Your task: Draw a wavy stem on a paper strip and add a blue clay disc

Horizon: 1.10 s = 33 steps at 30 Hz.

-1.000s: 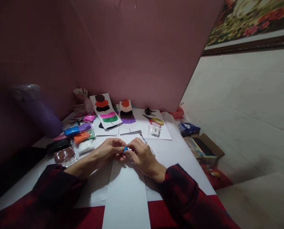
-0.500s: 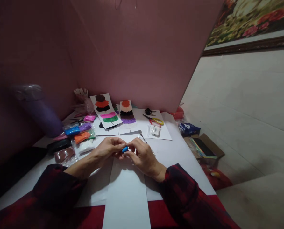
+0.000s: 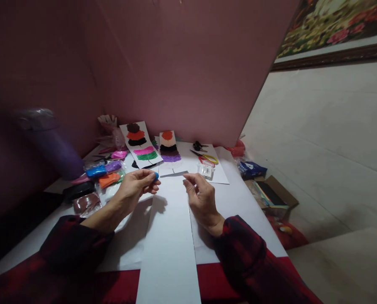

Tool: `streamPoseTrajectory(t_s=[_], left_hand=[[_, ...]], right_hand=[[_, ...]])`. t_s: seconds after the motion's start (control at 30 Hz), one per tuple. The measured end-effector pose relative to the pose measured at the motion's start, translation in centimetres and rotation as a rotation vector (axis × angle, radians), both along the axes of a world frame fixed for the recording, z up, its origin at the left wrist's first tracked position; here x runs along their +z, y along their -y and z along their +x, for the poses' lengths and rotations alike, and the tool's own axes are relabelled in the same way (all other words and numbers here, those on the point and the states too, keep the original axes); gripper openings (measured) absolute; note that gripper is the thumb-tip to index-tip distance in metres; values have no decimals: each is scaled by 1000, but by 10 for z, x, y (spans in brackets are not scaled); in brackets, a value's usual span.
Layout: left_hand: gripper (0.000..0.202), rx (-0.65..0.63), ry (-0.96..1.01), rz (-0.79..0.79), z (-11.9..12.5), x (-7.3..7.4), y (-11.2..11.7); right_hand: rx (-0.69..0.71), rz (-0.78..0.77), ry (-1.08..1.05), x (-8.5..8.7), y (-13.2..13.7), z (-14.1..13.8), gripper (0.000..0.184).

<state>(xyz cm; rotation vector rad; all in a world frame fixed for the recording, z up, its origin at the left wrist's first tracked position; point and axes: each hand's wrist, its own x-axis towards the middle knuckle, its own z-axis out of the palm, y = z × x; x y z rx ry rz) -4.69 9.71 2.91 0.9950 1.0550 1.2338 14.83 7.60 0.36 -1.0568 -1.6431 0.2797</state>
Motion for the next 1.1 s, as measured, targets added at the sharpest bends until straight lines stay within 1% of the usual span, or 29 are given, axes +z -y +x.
streamPoseTrajectory(t_s=[0.07,0.13,0.2,0.3,0.4,0.47,0.57,0.7,0.77,0.93,1.0,1.1], left_hand=[[28,42,17,11,0,0,-1],[31,66,18,13,0,-1,-1],[29,83,19,9,1,-2,-1],[21,113,-9,-6,2,-3,0],[14,168,-94,-34,2,-3,-1],[14,189,-145,-47,2,-4,-3],[26,177,-246,-54,-1,-11,-8],[31,131,-419,-52,-3,-21,-15],[32,94,-476,-60,-3,-21,-14],[35,17,-559,-87,0,-14,-9],[35,13,-603,-64,0,-15,-9],[31,10,-673,7,-2,-21,-11]], right_hand=[[-25,-46,-32,-1,-2,1,12],[-36,-63,1,-2,-5,2,13],[-19,-32,108,-3,-8,2,14],[75,10,335,-5,-10,2,15],[178,-51,544,-7,-9,1,14],[212,-90,621,-8,-8,1,12],[213,-103,650,-7,-7,0,8],[207,-123,640,-5,-6,-1,6],[205,-128,638,-5,-6,-1,7],[198,-138,646,-5,-5,-2,8],[196,-140,648,-4,-5,-2,8],[199,-133,649,-4,-5,-2,8]])
